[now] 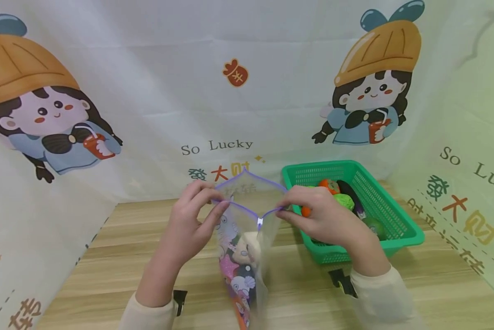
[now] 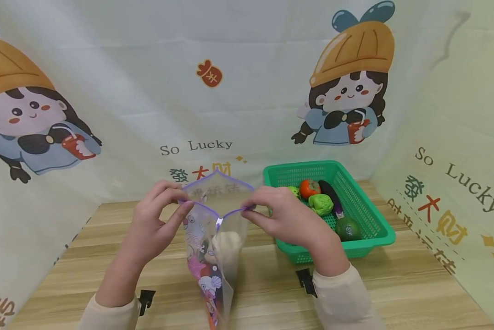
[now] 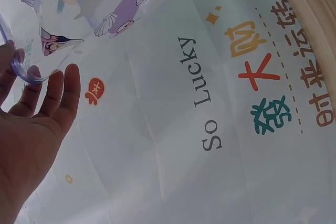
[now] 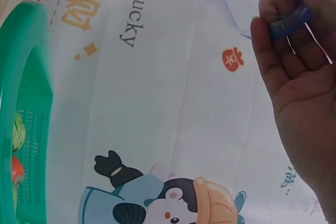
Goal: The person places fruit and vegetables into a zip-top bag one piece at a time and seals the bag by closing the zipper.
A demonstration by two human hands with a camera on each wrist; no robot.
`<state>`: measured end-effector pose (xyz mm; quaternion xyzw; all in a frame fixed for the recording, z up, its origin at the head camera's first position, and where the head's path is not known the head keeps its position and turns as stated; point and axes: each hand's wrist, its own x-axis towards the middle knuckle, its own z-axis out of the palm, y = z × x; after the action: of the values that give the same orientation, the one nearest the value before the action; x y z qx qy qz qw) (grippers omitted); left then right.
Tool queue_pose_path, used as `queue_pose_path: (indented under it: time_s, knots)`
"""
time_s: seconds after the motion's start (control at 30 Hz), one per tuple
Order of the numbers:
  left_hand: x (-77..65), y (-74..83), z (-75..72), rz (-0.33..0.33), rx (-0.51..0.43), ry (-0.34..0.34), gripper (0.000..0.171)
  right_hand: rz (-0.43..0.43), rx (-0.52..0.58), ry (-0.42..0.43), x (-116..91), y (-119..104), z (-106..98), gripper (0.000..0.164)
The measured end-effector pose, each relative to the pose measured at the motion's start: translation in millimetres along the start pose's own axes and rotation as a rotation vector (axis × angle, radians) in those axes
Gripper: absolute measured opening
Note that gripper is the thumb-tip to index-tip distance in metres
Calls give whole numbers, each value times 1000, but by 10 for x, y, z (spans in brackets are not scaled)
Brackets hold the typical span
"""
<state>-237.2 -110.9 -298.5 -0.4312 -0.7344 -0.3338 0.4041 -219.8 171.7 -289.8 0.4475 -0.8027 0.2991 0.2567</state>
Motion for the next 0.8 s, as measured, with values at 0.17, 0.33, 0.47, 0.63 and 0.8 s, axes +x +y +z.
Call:
queue_pose_path:
  time_s: [0.17, 0.33, 0.47, 0.63, 0.8]
  knots:
    - [-3, -10, 16, 7, -2, -22, 10, 54, 13, -43, -28, 14, -37, 9]
    - [-2, -28, 28, 31, -10, -16, 13, 92, 20, -48, -47, 10, -150, 17]
    - [-7, -32, 55, 41, -15, -15, 16, 143, -25, -12, -105, 51, -266, 20]
    - [-4, -19, 46, 26, -5, -36, 15, 362, -134, -86, -192, 219, -316, 19]
    - [-15, -16, 34, 29, -5, -44, 14, 575, -207, -235, -257, 384, -299, 28]
